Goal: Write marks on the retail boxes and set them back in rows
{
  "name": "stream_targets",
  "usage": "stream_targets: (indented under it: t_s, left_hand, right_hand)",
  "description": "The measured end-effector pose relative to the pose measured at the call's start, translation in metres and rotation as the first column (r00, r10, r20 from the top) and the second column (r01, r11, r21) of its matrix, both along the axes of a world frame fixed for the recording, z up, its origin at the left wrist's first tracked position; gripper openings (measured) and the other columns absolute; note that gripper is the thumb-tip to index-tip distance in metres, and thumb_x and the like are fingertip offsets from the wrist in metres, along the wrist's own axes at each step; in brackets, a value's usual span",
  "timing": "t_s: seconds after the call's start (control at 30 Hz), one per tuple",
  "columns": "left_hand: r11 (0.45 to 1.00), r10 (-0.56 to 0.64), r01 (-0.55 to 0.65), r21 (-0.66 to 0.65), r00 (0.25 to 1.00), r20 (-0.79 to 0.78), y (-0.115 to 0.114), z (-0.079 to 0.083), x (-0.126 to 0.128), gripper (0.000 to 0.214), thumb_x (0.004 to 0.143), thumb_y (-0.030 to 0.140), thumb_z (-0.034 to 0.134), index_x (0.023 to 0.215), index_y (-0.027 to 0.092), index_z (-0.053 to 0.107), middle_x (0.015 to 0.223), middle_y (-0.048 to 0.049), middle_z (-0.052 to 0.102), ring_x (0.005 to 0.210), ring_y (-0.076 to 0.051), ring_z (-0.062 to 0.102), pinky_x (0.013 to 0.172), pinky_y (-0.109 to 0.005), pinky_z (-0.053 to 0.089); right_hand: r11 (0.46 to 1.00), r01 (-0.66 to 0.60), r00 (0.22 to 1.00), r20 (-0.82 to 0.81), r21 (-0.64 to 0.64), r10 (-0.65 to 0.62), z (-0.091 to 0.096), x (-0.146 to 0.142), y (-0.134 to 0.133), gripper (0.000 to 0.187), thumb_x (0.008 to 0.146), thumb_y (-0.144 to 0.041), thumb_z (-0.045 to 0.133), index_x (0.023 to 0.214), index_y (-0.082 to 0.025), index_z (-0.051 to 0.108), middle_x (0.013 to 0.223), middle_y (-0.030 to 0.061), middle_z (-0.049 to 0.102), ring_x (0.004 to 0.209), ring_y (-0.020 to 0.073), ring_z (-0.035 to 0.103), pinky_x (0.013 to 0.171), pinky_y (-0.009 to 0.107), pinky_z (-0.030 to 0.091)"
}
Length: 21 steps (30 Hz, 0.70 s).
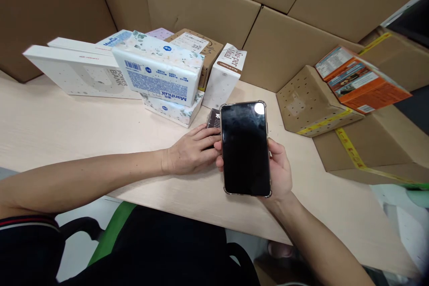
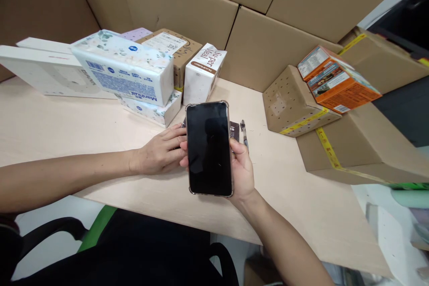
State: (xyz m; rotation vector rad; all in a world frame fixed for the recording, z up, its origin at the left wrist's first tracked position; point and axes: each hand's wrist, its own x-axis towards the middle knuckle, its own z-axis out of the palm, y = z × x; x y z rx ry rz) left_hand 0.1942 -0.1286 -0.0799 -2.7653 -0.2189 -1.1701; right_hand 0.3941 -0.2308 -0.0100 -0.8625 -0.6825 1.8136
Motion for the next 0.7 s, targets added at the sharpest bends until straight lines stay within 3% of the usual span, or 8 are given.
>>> stream_targets:
  t_s: [0.47,0.6,0.7]
  left_hand:
    - [0.999,-0.017,0.017,-0.030,1.000,0.006,0.000,0.000,0.002,0.016,0.103,0.030,0.054,0.104,0.019,0.067,0.113,-0.0100,0.075,0.128,-0.030,0.064,0.107,-0.049,0.056]
    - [1.000,0.000,0.000,-0.010,1.000,-0.013,-0.001,0.001,0.000,0.017,0.102,0.029,0.057,0.113,0.019,0.067,0.124,-0.0112,0.074,0.128,-0.030,0.064,0.107,-0.049,0.055]
    - [1.000,0.001,-0.001,0.022,1.000,-0.012,-0.002,0.002,-0.002,0.029,0.101,0.025,0.058,0.129,0.017,0.062,0.130,-0.0125,0.072,0.127,-0.031,0.065,0.106,-0.051,0.056]
  right_hand:
    - [0.996,0.025,0.999,-0.027,-0.091,-0.028,0.000,-0.001,0.007,0.064,0.088,-0.065,0.044,0.128,-0.021,0.067,0.123,0.0131,0.076,0.123,0.0377,0.068,0.101,0.060,0.056]
    - [0.994,0.071,0.996,0.063,-0.083,-0.066,0.017,0.005,0.003,0.065,0.090,-0.064,0.044,0.130,-0.019,0.066,0.123,0.0142,0.076,0.115,0.0370,0.072,0.100,0.059,0.057]
    - [0.970,0.245,0.949,0.205,0.007,-0.241,0.036,0.025,-0.006,0.058,0.090,-0.061,0.046,0.128,-0.022,0.067,0.119,0.0124,0.078,0.103,0.0354,0.076,0.093,0.057,0.060]
